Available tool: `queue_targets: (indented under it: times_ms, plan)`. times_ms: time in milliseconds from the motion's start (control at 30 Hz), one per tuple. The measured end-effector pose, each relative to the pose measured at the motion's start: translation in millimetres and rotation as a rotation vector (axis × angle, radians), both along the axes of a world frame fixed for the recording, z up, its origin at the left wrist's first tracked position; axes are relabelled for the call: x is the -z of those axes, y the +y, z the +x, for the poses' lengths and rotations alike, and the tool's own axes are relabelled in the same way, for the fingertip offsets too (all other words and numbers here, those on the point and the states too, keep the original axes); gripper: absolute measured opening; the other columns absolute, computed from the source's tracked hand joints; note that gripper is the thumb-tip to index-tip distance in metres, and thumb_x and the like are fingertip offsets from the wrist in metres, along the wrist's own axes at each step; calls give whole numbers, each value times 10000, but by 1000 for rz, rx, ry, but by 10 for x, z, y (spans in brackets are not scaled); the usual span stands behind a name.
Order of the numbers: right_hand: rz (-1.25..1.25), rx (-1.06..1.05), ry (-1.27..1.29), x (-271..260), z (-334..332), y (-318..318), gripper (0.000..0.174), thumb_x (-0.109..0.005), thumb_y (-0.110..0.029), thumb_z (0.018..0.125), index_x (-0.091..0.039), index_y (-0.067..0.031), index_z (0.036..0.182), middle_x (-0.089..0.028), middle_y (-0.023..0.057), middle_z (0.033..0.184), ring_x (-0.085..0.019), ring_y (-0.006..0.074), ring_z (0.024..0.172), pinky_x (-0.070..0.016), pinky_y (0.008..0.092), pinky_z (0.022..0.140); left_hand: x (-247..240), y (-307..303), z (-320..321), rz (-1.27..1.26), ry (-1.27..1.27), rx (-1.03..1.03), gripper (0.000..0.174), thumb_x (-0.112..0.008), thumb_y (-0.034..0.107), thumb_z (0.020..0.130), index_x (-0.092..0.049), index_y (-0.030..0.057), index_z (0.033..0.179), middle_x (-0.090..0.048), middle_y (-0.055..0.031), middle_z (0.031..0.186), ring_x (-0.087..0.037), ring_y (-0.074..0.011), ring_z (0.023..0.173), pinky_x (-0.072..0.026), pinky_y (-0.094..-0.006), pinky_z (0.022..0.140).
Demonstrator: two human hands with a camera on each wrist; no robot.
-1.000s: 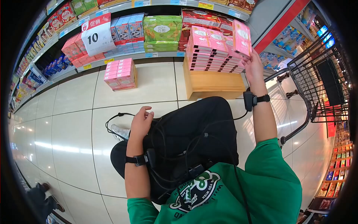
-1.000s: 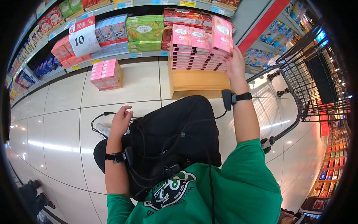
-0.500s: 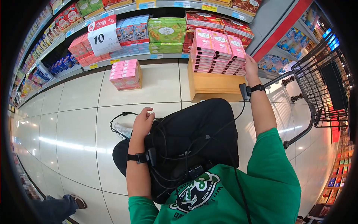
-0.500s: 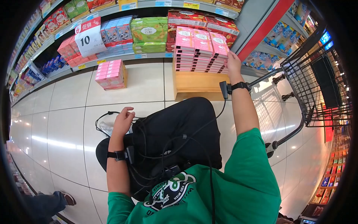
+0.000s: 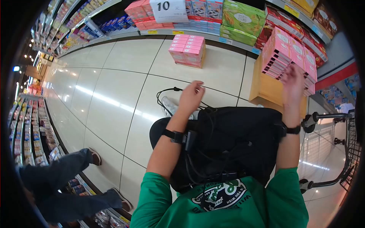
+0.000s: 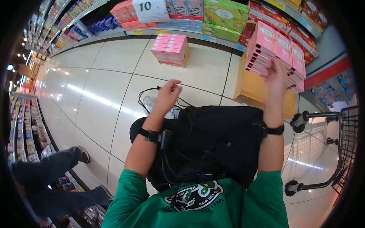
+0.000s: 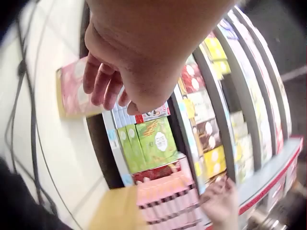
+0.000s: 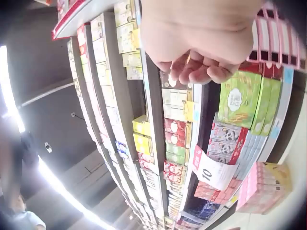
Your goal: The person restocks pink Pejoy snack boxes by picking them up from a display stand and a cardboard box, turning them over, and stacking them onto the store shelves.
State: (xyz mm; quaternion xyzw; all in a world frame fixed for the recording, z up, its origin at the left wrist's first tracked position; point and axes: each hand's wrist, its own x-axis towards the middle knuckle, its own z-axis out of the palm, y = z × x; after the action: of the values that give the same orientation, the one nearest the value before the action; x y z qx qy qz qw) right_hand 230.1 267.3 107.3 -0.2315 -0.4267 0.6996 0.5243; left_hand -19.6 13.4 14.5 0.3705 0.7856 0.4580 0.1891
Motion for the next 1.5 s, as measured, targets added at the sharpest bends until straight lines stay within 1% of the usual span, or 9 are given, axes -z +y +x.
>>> queue_targets:
  times_ms: [133,367,833,1000,1133,1200,1267,1367,1500]
  plan:
    - [-125,-287,53,123,-675,105,185,-568,-229,947,-602,-56,1003,-564,-2,778,-499,87,647,-357,220,534,-208,255,-585,-118,290,-39,284,-636,215,847,-630,70,1091,-665,-100,846,-639,-247,754,-508,-381,705]
    - [-583,-237,-93,1057,-996,276,185,-577,-235,923,-604,-66,993,-564,-2,747,-503,86,627,-357,224,537,-204,1015,-1283,-352,873,122,394,-689,205,778,-593,107,1147,-622,-111,1101,-578,-309,1057,-484,-425,876]
    - [-326,-377,-12,487,-851,183,186,-546,-248,940,-613,-79,982,-555,-32,750,-485,61,633,-380,220,589,-289,1322,-1402,-523,1137,280,293,-728,153,731,-625,143,1004,-616,-23,1034,-564,-259,1045,-455,-427,876]
    - [-328,-394,-137,613,-926,118,195,-563,-277,928,-609,-94,977,-562,-13,775,-495,68,645,-392,229,587,-1234,1030,-1149,-458,869,299,253,-705,107,771,-596,79,998,-645,-47,1002,-638,-242,853,-506,-334,719]
    - [-257,-507,-290,515,-1053,-104,328,-532,-391,951,-554,-129,1148,-560,0,814,-514,95,697,-405,237,622,-1838,539,-819,-325,646,278,245,-675,65,807,-559,67,1023,-638,-65,1084,-633,-203,939,-500,-294,750]
    - [-276,-582,-280,434,-1055,-218,415,-529,-443,950,-527,-142,1235,-583,14,850,-531,107,714,-416,245,633,-1832,291,-850,149,267,364,267,-646,18,828,-523,49,1064,-617,-136,1145,-606,-206,1051,-505,-306,831]
    - [-313,-1023,66,350,-976,-342,617,-527,-539,928,-417,-143,1388,-630,46,935,-590,135,792,-462,270,698,-1778,124,-749,273,-58,385,276,-613,-21,832,-477,50,1062,-584,-180,1184,-576,-242,1110,-500,-333,898]
    - [-127,-1215,302,202,-868,-540,717,-560,-541,910,-352,-110,1445,-651,75,994,-627,154,862,-484,288,772,-1459,64,-604,328,-335,409,300,-575,-43,795,-469,70,1052,-589,-174,1174,-568,-246,1127,-506,-337,892]
    - [-92,-1234,303,255,-830,-657,449,-579,-347,947,-538,-43,1274,-659,79,939,-663,169,806,-538,305,787,-1068,195,-196,304,-644,327,269,-619,107,875,-454,90,1087,-589,-178,1171,-607,-240,1056,-504,-351,899]
